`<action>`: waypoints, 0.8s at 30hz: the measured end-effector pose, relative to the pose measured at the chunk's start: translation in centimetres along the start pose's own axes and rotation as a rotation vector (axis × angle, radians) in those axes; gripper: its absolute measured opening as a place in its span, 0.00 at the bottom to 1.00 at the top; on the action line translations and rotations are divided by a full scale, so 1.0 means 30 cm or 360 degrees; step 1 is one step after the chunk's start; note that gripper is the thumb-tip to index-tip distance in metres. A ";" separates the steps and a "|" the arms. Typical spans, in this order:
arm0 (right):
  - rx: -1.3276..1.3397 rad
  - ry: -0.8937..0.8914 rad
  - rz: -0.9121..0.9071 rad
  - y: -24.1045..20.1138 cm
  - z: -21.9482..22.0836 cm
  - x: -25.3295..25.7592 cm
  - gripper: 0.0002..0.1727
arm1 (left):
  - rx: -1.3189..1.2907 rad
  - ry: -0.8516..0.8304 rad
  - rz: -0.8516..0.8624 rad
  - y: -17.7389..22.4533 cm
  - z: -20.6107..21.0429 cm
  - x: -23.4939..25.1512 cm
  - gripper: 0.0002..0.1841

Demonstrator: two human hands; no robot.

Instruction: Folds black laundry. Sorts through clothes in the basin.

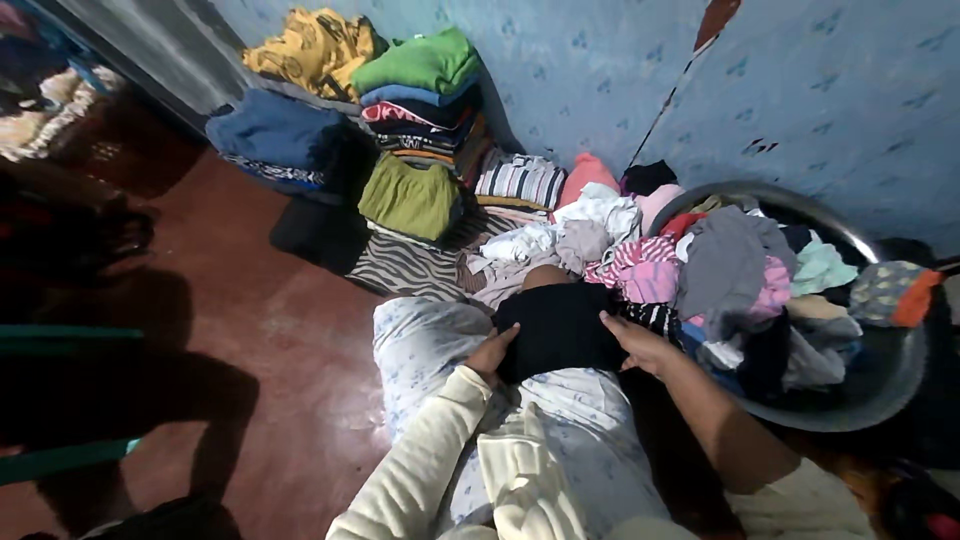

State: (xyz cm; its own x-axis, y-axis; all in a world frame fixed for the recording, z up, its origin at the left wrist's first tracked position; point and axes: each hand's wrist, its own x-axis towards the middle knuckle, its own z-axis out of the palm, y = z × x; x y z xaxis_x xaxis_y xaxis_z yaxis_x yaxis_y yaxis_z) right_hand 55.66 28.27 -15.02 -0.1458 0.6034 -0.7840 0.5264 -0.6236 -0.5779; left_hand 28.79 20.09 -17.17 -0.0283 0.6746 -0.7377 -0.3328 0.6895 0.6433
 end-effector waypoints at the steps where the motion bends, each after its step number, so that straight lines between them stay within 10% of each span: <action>1: 0.0031 0.0041 -0.0027 -0.008 -0.006 0.004 0.44 | 0.0021 0.0056 0.0031 0.016 0.006 -0.003 0.28; 14: 0.0465 0.0029 -0.0534 -0.193 -0.008 0.075 0.32 | 0.0254 0.0334 0.0372 0.232 0.040 0.004 0.22; 24: 0.0685 0.0079 -0.0811 -0.714 -0.114 0.396 0.24 | 0.0268 0.0198 0.0511 0.760 0.059 0.377 0.27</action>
State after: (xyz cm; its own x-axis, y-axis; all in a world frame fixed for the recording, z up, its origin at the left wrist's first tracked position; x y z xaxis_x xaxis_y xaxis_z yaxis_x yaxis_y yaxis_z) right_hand 45.51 50.50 -11.19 -0.2435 0.8909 -0.3834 0.0190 -0.3908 -0.9203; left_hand 22.56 43.92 -10.47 -0.2239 0.8333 -0.5055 -0.1294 0.4887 0.8628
